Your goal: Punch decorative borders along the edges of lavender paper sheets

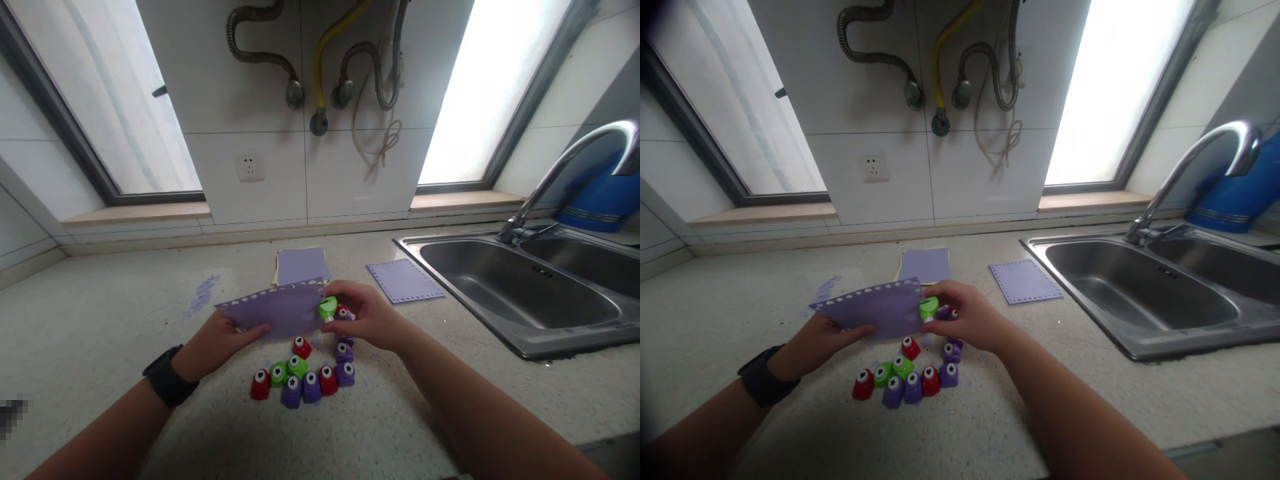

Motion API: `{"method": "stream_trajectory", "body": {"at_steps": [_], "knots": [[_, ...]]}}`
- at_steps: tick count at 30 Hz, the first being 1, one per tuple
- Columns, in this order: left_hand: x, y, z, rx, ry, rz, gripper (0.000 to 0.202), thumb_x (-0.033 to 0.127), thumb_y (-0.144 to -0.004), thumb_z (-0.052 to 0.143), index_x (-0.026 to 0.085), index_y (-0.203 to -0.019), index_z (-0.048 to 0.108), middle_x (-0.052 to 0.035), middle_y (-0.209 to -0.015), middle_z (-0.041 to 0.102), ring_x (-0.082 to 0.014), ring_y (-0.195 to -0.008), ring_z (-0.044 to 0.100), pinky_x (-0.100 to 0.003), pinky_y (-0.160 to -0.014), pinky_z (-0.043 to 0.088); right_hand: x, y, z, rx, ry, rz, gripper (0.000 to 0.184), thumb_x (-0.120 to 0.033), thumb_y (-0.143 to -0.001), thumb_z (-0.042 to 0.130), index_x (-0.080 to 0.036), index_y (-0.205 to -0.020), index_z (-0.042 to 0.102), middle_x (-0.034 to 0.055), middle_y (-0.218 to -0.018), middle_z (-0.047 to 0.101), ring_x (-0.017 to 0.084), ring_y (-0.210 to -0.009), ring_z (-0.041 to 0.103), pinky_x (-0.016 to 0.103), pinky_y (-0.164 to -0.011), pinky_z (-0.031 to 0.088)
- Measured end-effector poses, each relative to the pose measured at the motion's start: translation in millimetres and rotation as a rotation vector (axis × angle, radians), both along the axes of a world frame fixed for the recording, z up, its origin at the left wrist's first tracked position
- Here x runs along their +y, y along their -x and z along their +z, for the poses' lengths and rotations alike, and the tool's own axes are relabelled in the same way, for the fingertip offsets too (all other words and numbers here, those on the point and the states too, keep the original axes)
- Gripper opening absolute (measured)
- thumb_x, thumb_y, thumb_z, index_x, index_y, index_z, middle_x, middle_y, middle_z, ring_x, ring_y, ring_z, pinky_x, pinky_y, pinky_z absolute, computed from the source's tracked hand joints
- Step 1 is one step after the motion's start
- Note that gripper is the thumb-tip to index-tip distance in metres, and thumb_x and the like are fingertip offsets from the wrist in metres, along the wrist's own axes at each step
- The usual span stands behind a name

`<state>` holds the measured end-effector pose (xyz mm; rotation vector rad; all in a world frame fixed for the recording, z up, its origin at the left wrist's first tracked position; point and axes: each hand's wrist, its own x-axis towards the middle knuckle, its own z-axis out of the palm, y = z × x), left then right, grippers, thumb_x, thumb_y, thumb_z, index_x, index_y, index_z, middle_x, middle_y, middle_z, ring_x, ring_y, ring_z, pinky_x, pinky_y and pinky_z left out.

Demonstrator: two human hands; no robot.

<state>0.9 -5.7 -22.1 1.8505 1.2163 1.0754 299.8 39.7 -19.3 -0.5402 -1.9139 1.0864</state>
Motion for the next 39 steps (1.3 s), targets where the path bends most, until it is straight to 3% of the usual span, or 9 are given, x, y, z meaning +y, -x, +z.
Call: {"method": "stream_trajectory", "body": {"at_steps": [7,15,19,23,28,33,39], "knots": [[2,2,-21.1,0.074,-0.095,0.094,0.018,0.035,-0.086,0.072,0.026,-0.098,0.082,-0.0046,-0.098,0.081,-0.0265,-0.090,0.075,-0.041,-0.087,0.061,0,1,-3.6,-0.042,-0.088,-0.051,0.047,-0.027,-0.071,0.088,-0.022,-0.114,0.069,0.0071,-0.107,0.069,0.020,-0.098,0.066,0.039,-0.090,0.055],[-3,2,-23.7,0.098,-0.193,-0.002,0.026,0.025,-0.094,0.062,0.032,-0.115,0.076,-0.0032,-0.115,0.077,-0.0224,-0.105,0.071,-0.036,-0.095,0.055,-8,2,7.5,-0.083,-0.275,-0.068,0.041,-0.029,-0.076,0.085,-0.022,-0.113,0.070,0.0082,-0.108,0.073,0.022,-0.100,0.069,0.040,-0.091,0.055],[-4,2,-25.6,0.089,-0.193,0.017,0.021,0.026,-0.093,0.063,0.031,-0.108,0.078,-0.0031,-0.109,0.078,-0.0225,-0.099,0.072,-0.034,-0.091,0.056,-12,4,11.2,-0.082,-0.325,-0.064,0.040,-0.030,-0.077,0.084,-0.024,-0.114,0.071,0.0076,-0.108,0.074,0.022,-0.102,0.069,0.041,-0.092,0.054],[-4,-2,-28.5,0.049,-0.132,0.114,0.015,0.036,-0.086,0.071,0.027,-0.094,0.080,-0.0036,-0.094,0.080,-0.0246,-0.085,0.074,-0.034,-0.079,0.061,-13,6,6.0,-0.105,-0.202,-0.085,0.042,-0.032,-0.076,0.085,-0.024,-0.114,0.070,0.0064,-0.104,0.072,0.021,-0.094,0.067,0.038,-0.085,0.054],[-6,-2,-35.5,-0.143,0.059,0.304,0.027,0.043,-0.072,0.084,0.024,-0.091,0.080,-0.0060,-0.093,0.082,-0.0295,-0.084,0.076,-0.038,-0.077,0.064,-13,10,-4.7,-0.034,0.082,-0.062,0.038,-0.035,-0.077,0.083,-0.020,-0.109,0.069,0.0043,-0.093,0.067,0.018,-0.084,0.064,0.036,-0.079,0.055],[-8,4,-37.1,-0.305,0.141,0.300,0.029,0.043,-0.073,0.084,0.023,-0.094,0.080,-0.0078,-0.099,0.081,-0.0288,-0.084,0.077,-0.038,-0.075,0.065,-12,15,-7.8,0.105,0.361,-0.016,0.042,-0.038,-0.074,0.086,-0.020,-0.106,0.066,0.0009,-0.086,0.066,0.014,-0.078,0.064,0.034,-0.077,0.056],[-10,-1,-35.6,-0.307,0.182,0.276,0.029,0.044,-0.075,0.083,0.023,-0.094,0.079,-0.0087,-0.099,0.081,-0.0301,-0.084,0.077,-0.039,-0.073,0.065,-12,18,-1.6,0.272,0.546,0.090,0.037,-0.029,-0.068,0.090,-0.019,-0.097,0.069,-0.0013,-0.082,0.070,0.010,-0.070,0.067,0.025,-0.068,0.059]]}}
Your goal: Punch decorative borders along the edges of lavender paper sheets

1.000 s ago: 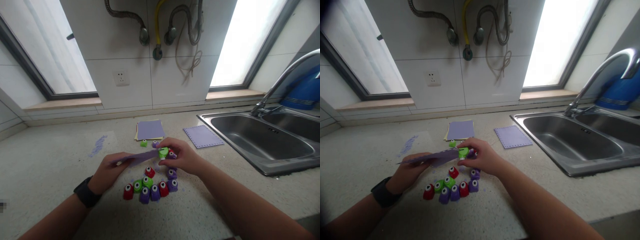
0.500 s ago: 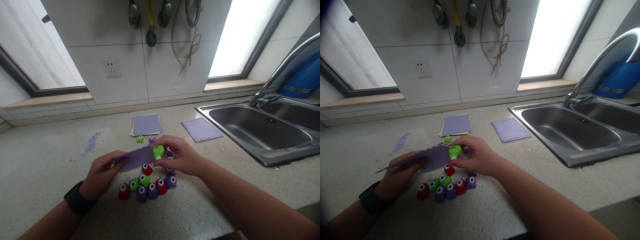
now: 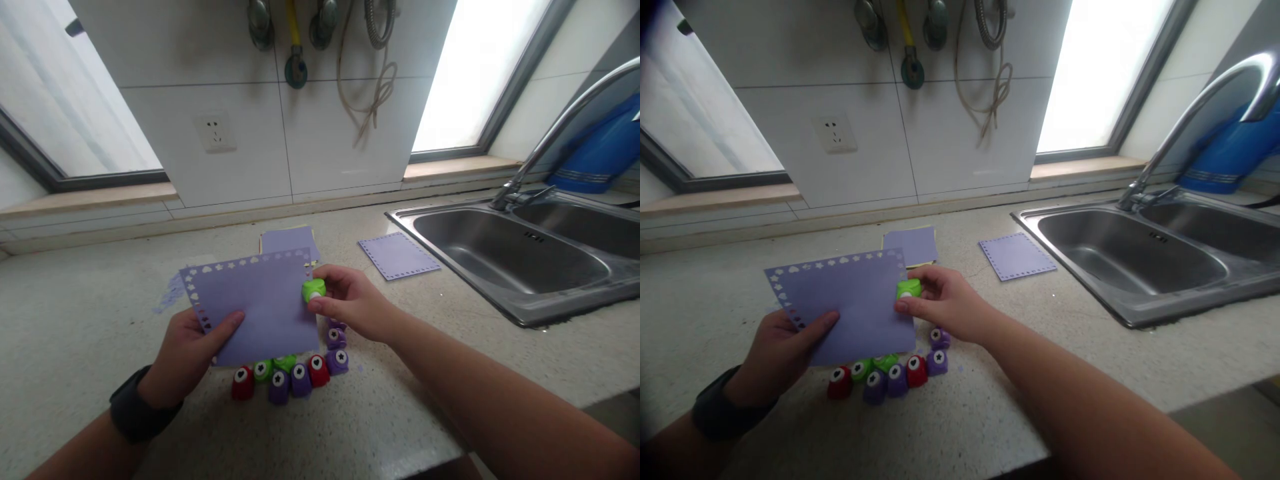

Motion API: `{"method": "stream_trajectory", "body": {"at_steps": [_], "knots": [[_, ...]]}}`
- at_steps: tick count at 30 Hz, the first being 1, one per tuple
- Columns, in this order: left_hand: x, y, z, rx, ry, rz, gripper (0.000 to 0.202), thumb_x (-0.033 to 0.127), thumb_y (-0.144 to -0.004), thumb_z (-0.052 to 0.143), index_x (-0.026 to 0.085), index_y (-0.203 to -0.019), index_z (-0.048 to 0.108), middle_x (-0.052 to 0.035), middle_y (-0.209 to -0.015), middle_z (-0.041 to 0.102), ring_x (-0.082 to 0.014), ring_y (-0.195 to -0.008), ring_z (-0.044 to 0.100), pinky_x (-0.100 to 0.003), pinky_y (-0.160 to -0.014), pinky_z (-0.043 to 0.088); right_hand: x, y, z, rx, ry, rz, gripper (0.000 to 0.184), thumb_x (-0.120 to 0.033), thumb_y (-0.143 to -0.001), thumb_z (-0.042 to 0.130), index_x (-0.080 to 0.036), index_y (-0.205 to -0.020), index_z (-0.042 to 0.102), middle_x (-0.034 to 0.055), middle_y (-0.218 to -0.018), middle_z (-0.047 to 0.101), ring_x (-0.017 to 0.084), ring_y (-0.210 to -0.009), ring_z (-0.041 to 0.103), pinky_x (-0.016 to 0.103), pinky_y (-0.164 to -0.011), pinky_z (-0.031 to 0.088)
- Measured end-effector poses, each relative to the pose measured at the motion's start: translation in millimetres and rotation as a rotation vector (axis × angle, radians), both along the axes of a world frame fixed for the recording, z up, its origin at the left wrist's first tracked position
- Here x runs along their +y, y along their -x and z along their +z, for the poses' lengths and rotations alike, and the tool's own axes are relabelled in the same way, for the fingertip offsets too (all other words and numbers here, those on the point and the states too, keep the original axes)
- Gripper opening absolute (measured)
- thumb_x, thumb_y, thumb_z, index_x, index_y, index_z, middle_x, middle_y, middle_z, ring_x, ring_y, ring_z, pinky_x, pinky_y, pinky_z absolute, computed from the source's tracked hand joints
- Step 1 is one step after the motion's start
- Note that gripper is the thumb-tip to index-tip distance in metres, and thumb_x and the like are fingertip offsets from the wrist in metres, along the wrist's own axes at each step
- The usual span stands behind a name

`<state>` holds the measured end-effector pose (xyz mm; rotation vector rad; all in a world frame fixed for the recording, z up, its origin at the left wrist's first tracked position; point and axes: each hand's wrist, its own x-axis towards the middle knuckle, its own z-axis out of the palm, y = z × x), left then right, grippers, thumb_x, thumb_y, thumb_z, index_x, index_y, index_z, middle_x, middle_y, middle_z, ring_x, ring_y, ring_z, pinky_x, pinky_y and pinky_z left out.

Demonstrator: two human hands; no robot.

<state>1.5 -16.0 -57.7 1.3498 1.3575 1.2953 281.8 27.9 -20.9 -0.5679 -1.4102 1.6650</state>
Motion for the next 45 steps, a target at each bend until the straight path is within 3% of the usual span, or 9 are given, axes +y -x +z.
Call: {"method": "stream_trajectory", "body": {"at_steps": [8,15,33,38,45], "knots": [[-2,-8,-0.8,0.051,-0.011,0.062,0.034,0.048,-0.072,0.083,0.022,-0.095,0.080,-0.0090,-0.101,0.081,-0.0309,-0.088,0.077,-0.038,-0.076,0.065,1,-1,-3.5,-0.009,0.027,0.064,0.027,-0.021,-0.069,0.088,-0.019,-0.091,0.074,-0.0017,-0.079,0.071,0.012,-0.074,0.071,0.026,-0.074,0.062],[-1,-9,-2.0,0.083,-0.033,0.096,0.031,0.048,-0.072,0.084,0.025,-0.093,0.080,-0.0055,-0.101,0.081,-0.0292,-0.092,0.077,-0.036,-0.084,0.064,1,0,-2.3,0.014,0.057,0.069,0.026,-0.014,-0.067,0.089,-0.019,-0.088,0.075,-0.0025,-0.078,0.073,0.009,-0.072,0.071,0.021,-0.072,0.061],[-4,-14,6.8,0.168,0.001,0.118,0.028,0.046,-0.074,0.080,0.026,-0.093,0.079,-0.0040,-0.102,0.081,-0.0292,-0.094,0.076,-0.039,-0.089,0.062,0,0,-0.6,-0.050,0.006,0.030,0.029,-0.027,-0.068,0.090,-0.017,-0.090,0.073,0.0014,-0.083,0.072,0.013,-0.074,0.069,0.027,-0.072,0.060],[-5,-12,5.2,0.194,-0.017,0.128,0.025,0.044,-0.074,0.080,0.025,-0.090,0.080,-0.0028,-0.099,0.082,-0.0269,-0.092,0.076,-0.033,-0.088,0.061,0,-1,-2.8,-0.046,0.004,0.033,0.024,-0.024,-0.069,0.089,-0.017,-0.087,0.074,0.0016,-0.083,0.073,0.012,-0.074,0.068,0.025,-0.070,0.058],[-7,-12,1.9,0.024,0.072,0.110,0.030,0.044,-0.072,0.083,0.024,-0.093,0.081,-0.0025,-0.100,0.082,-0.0229,-0.088,0.076,-0.023,-0.076,0.062,-1,-1,-0.3,-0.027,0.047,0.058,0.020,-0.021,-0.070,0.088,-0.016,-0.084,0.074,-0.0012,-0.076,0.070,0.009,-0.067,0.065,0.022,-0.067,0.056]]}}
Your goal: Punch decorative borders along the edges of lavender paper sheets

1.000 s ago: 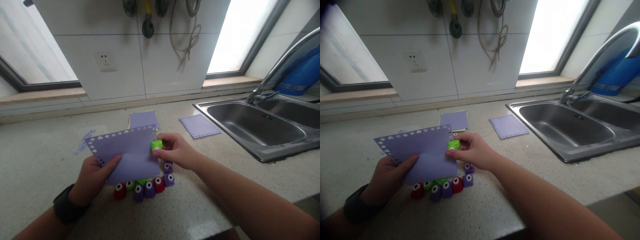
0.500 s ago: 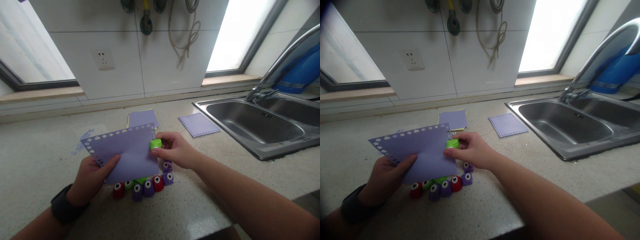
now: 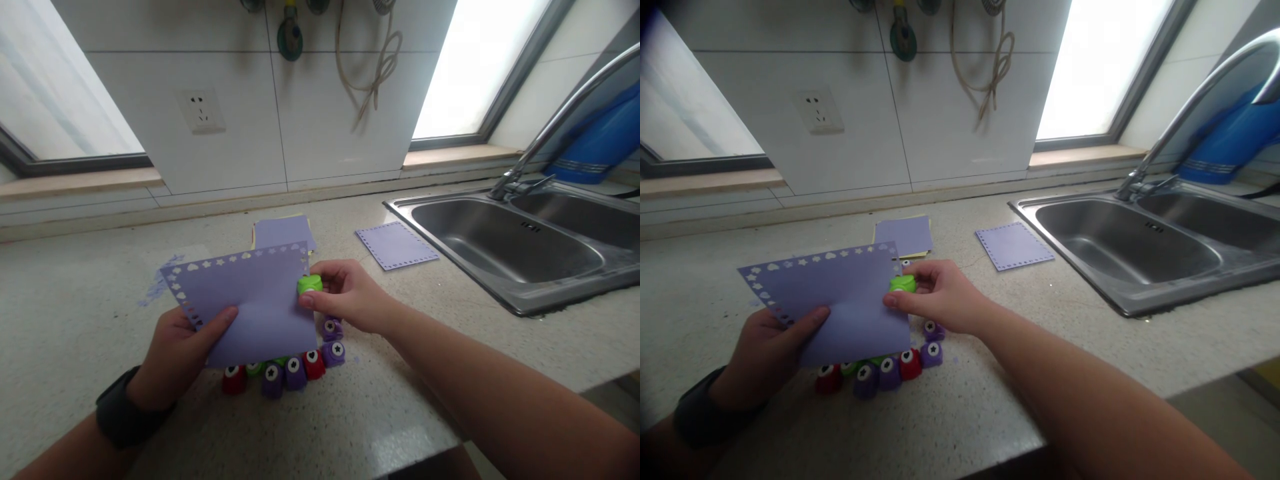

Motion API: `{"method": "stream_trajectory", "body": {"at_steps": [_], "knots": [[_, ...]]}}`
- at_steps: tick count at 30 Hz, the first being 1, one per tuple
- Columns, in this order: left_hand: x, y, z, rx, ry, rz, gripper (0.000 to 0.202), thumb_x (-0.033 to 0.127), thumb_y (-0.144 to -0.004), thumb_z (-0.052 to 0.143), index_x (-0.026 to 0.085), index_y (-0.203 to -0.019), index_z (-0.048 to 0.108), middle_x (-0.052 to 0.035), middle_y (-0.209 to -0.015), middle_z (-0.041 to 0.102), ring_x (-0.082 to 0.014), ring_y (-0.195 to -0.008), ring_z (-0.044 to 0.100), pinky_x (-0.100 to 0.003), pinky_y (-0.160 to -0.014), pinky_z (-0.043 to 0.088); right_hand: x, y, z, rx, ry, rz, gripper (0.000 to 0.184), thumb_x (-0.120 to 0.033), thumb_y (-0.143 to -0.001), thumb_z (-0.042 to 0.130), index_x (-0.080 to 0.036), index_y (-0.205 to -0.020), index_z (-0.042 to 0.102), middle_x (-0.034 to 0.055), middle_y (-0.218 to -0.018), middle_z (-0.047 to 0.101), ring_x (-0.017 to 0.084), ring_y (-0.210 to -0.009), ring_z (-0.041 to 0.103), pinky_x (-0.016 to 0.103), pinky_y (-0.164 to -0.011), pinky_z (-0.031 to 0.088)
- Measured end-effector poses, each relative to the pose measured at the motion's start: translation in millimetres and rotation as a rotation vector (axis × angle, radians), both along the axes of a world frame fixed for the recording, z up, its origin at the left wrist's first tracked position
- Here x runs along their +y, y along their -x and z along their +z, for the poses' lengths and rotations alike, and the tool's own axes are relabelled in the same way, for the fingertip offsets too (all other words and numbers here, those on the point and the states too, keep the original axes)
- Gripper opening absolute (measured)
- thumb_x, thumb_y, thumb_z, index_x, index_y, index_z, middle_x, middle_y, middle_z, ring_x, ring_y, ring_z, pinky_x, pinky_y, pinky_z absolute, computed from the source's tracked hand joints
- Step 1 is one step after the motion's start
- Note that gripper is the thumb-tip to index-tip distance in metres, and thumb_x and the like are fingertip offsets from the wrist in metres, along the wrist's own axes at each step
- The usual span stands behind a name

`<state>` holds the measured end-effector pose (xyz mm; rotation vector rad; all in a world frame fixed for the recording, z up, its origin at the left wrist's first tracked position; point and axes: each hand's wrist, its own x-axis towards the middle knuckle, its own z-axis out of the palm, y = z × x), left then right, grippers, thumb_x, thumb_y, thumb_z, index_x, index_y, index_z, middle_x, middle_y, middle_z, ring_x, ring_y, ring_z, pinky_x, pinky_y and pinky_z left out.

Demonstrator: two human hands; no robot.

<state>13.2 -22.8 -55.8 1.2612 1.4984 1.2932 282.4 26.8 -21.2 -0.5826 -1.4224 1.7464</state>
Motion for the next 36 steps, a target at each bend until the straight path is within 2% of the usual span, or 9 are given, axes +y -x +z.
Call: {"method": "stream_trajectory", "body": {"at_steps": [8,13,21,32,36], "knots": [[0.1,-4.9,0.9,-0.144,0.081,0.009,0.031,0.042,-0.069,0.087,0.023,-0.092,0.080,-0.0026,-0.091,0.082,-0.0259,-0.086,0.077,-0.028,-0.069,0.065,0.1,0.9,0.6,-0.042,0.012,-0.011,0.025,-0.028,-0.069,0.088,-0.016,-0.084,0.073,-0.0010,-0.074,0.068,0.010,-0.066,0.063,0.024,-0.064,0.055],[-0.5,-5.1,1.4,-0.154,0.074,0.004,0.031,0.042,-0.068,0.088,0.023,-0.092,0.080,-0.0020,-0.090,0.082,-0.0237,-0.084,0.077,-0.025,-0.068,0.064,-0.1,0.3,1.0,-0.058,-0.007,-0.022,0.025,-0.029,-0.071,0.088,-0.016,-0.083,0.071,-0.0013,-0.073,0.067,0.010,-0.065,0.062,0.024,-0.063,0.054],[-1.3,-4.8,1.4,-0.121,0.052,0.008,0.032,0.044,-0.068,0.088,0.023,-0.091,0.080,-0.0022,-0.090,0.082,-0.0231,-0.084,0.077,-0.024,-0.069,0.063,0.2,0.7,0.4,-0.070,-0.016,-0.033,0.024,-0.029,-0.071,0.087,-0.015,-0.082,0.070,-0.0018,-0.071,0.065,0.009,-0.063,0.060,0.022,-0.060,0.052],[-1.5,-5.3,3.0,-0.049,0.053,-0.021,0.036,0.046,-0.073,0.083,0.020,-0.097,0.078,-0.0066,-0.100,0.081,-0.0293,-0.093,0.077,-0.033,-0.074,0.065,-0.4,1.3,3.1,-0.095,-0.022,-0.042,0.028,-0.032,-0.070,0.088,-0.015,-0.078,0.066,-0.0026,-0.068,0.061,0.009,-0.060,0.056,0.023,-0.057,0.048],[-1.6,-5.0,2.6,-0.056,0.056,-0.026,0.038,0.047,-0.072,0.084,0.020,-0.097,0.078,-0.0068,-0.102,0.081,-0.0275,-0.093,0.077,-0.031,-0.076,0.064,-0.4,2.0,2.8,-0.093,-0.012,-0.049,0.030,-0.032,-0.070,0.088,-0.016,-0.077,0.064,-0.0032,-0.068,0.060,0.009,-0.061,0.056,0.023,-0.057,0.047]]}}
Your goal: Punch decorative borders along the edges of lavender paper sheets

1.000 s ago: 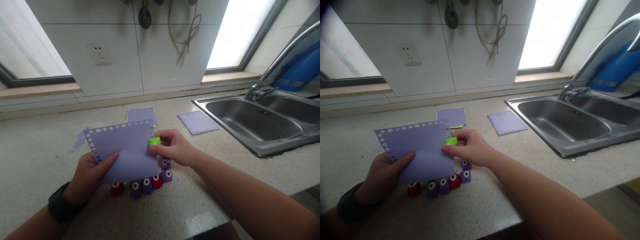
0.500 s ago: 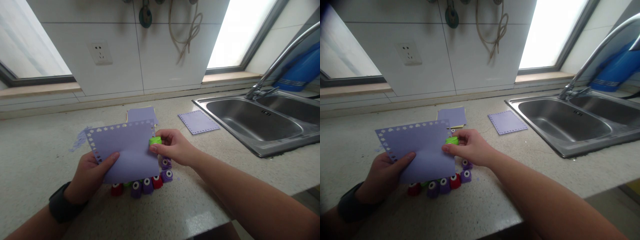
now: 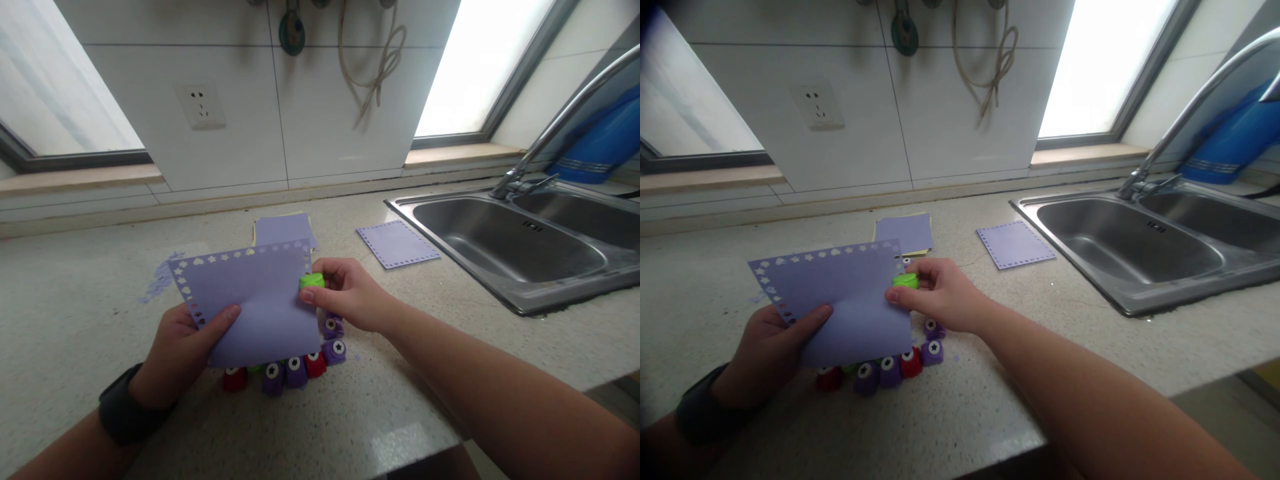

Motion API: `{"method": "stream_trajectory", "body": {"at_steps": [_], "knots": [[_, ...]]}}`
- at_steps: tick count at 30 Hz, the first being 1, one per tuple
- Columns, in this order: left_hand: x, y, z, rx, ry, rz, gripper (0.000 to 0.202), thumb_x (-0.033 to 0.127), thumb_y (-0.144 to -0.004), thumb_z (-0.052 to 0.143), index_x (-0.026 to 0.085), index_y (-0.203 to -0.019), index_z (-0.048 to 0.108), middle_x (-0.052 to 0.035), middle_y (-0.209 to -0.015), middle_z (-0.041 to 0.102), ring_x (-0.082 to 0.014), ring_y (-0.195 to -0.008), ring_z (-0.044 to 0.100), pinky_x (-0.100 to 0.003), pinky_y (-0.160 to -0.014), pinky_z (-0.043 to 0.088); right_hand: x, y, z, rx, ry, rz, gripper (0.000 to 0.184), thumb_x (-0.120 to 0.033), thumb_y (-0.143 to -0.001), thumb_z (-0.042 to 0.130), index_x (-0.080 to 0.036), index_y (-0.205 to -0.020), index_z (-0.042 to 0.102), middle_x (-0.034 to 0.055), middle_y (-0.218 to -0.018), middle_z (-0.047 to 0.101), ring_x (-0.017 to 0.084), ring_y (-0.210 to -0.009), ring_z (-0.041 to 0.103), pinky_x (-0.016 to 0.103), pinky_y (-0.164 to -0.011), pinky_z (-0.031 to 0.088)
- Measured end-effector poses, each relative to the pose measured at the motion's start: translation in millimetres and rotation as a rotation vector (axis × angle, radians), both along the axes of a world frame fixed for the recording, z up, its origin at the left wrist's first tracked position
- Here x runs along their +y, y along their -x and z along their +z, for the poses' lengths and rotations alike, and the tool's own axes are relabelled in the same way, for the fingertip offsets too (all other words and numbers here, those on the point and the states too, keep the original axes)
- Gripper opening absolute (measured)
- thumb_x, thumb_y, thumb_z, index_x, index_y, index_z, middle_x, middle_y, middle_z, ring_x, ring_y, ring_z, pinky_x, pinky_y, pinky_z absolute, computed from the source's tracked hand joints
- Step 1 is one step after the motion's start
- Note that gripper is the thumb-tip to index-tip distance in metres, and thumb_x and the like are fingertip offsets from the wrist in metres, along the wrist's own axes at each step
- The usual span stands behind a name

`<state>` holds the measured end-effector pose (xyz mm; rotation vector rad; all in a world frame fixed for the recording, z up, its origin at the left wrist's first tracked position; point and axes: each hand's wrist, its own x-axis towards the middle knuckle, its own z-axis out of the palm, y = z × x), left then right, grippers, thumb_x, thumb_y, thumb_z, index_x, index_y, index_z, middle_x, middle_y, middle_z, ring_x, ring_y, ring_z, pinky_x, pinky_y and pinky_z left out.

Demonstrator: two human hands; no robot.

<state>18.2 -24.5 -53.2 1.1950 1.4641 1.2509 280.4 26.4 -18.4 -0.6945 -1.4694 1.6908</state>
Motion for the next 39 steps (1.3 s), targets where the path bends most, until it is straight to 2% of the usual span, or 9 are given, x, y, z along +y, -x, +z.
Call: {"method": "stream_trajectory", "body": {"at_steps": [9,15,20,26,31,39], "knots": [[0,0,1.1,0.055,-0.027,0.000,0.038,0.049,-0.071,0.084,0.021,-0.097,0.079,-0.0074,-0.104,0.081,-0.0287,-0.092,0.076,-0.035,-0.080,0.064,-1,0,-3.0,-0.007,0.009,-0.012,0.036,-0.034,-0.071,0.087,-0.017,-0.072,0.055,-0.0061,-0.063,0.052,0.008,-0.056,0.048,0.022,-0.051,0.037],[0,3,-0.4,0.057,-0.032,-0.016,0.035,0.048,-0.072,0.084,0.023,-0.097,0.079,-0.0058,-0.101,0.081,-0.0269,-0.088,0.077,-0.031,-0.075,0.065,-1,-1,-2.1,0.014,0.020,0.003,0.034,-0.031,-0.069,0.088,-0.017,-0.074,0.057,-0.0070,-0.061,0.052,0.007,-0.054,0.046,0.021,-0.050,0.035],[1,5,-1.6,0.085,-0.049,-0.025,0.034,0.047,-0.074,0.082,0.024,-0.099,0.079,-0.0057,-0.104,0.081,-0.0268,-0.091,0.077,-0.031,-0.079,0.064,-1,-1,2.6,0.017,-0.016,0.019,0.029,-0.031,-0.069,0.088,-0.016,-0.076,0.064,-0.0055,-0.064,0.056,0.008,-0.056,0.050,0.022,-0.053,0.041],[0,4,2.8,0.205,-0.110,-0.010,0.033,0.049,-0.076,0.079,0.023,-0.098,0.079,-0.0059,-0.104,0.081,-0.0285,-0.092,0.076,-0.034,-0.082,0.064,1,-1,2.4,0.025,-0.078,0.021,0.023,-0.034,-0.078,0.082,-0.018,-0.091,0.071,-0.0003,-0.080,0.067,0.012,-0.070,0.060,0.026,-0.069,0.050],[1,3,11.2,0.360,-0.180,0.004,0.028,0.048,-0.077,0.077,0.025,-0.092,0.080,-0.0045,-0.099,0.082,-0.0291,-0.089,0.077,-0.038,-0.085,0.063,2,-2,1.5,-0.058,-0.213,-0.003,0.024,-0.038,-0.086,0.074,-0.018,-0.097,0.070,0.0034,-0.091,0.067,0.015,-0.082,0.061,0.031,-0.080,0.051],[4,10,17.8,0.503,-0.285,-0.003,0.024,0.047,-0.077,0.077,0.029,-0.092,0.080,-0.0023,-0.098,0.082,-0.0287,-0.092,0.076,-0.039,-0.092,0.060,-8,-6,14.8,-0.381,-0.579,-0.185,0.013,-0.032,-0.092,0.066,-0.019,-0.092,0.066,0.0033,-0.087,0.064,0.018,-0.082,0.057,0.033,-0.075,0.046]]}}
